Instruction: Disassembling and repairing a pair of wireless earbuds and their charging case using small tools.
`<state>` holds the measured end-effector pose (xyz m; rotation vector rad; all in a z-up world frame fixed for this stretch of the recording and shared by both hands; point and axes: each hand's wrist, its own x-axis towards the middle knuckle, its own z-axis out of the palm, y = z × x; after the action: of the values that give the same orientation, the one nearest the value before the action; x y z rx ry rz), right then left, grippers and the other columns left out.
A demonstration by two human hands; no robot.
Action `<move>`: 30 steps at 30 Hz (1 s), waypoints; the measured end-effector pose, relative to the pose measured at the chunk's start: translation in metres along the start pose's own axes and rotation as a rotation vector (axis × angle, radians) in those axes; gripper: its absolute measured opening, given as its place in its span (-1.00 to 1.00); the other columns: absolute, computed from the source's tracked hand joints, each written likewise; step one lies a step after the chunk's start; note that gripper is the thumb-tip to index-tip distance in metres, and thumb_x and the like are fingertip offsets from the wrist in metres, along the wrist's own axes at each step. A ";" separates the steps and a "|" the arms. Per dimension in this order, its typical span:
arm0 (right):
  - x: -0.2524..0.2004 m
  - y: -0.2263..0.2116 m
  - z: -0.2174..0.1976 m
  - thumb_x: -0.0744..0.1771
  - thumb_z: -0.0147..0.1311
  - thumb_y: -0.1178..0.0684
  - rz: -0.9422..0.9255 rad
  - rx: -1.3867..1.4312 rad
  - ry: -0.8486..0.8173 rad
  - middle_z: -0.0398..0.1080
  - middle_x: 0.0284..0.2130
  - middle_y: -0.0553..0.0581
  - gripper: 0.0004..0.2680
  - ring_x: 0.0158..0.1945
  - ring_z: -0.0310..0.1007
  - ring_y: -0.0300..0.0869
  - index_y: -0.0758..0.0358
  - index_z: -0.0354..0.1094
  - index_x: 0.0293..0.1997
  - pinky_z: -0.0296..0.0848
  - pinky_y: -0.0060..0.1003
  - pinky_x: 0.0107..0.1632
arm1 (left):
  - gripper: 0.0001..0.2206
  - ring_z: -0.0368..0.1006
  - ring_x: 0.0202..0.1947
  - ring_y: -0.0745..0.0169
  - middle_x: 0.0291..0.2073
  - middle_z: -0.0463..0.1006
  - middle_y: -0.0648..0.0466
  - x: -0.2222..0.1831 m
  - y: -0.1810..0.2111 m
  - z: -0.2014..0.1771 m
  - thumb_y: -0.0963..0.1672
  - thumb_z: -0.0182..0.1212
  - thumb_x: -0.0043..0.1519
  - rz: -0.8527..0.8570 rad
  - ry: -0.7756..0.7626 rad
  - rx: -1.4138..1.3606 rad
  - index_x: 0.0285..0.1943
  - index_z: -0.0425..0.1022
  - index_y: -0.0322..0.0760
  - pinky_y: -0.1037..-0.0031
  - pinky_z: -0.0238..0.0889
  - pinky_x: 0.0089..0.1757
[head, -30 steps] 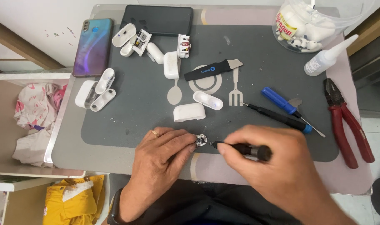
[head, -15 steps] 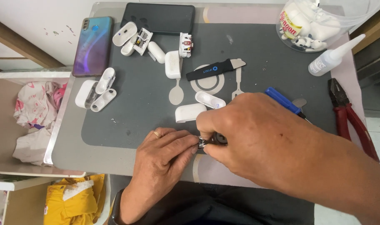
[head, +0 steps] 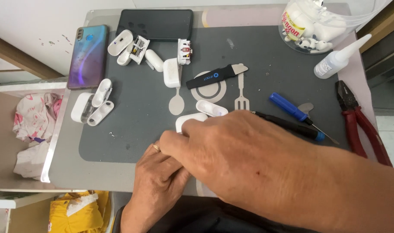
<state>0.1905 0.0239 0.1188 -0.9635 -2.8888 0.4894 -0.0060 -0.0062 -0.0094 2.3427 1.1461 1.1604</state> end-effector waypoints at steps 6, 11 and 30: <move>-0.004 0.001 0.003 0.17 -0.07 0.37 -0.152 -0.131 0.262 0.08 -0.71 -0.06 -0.75 -0.73 0.04 -0.20 0.15 0.21 -0.19 0.09 -0.17 -0.65 | -0.77 0.23 -0.48 0.22 -0.57 0.36 0.19 0.000 0.000 0.002 -0.17 0.22 0.27 -0.016 0.019 -0.032 -0.48 0.38 -0.20 0.38 0.27 -0.30; -0.004 0.003 0.005 0.23 -0.07 0.40 -0.190 -0.003 0.207 0.22 -0.72 0.03 -0.71 -0.79 0.17 -0.03 0.23 0.27 -0.02 0.21 -0.03 -0.64 | -0.77 0.27 -0.51 0.21 -0.57 0.37 0.18 -0.001 -0.001 0.001 -0.20 0.18 0.27 -0.021 0.011 -0.043 -0.47 0.33 -0.20 0.36 0.24 -0.35; 0.006 -0.002 0.007 0.13 0.12 0.40 -0.058 -0.088 -0.128 0.30 -0.64 -0.02 -0.65 -0.68 0.36 -0.05 0.16 0.26 -0.10 0.35 -0.01 -0.57 | -0.93 0.55 -0.21 0.14 -0.29 0.63 0.32 -0.014 -0.008 0.004 -0.16 0.33 0.20 -0.085 -0.022 0.002 -0.28 0.51 -0.14 0.29 0.38 -0.11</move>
<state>0.1834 0.0241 0.1122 -0.8873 -3.0671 0.4391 -0.0119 -0.0113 -0.0243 2.2786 1.2274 1.1015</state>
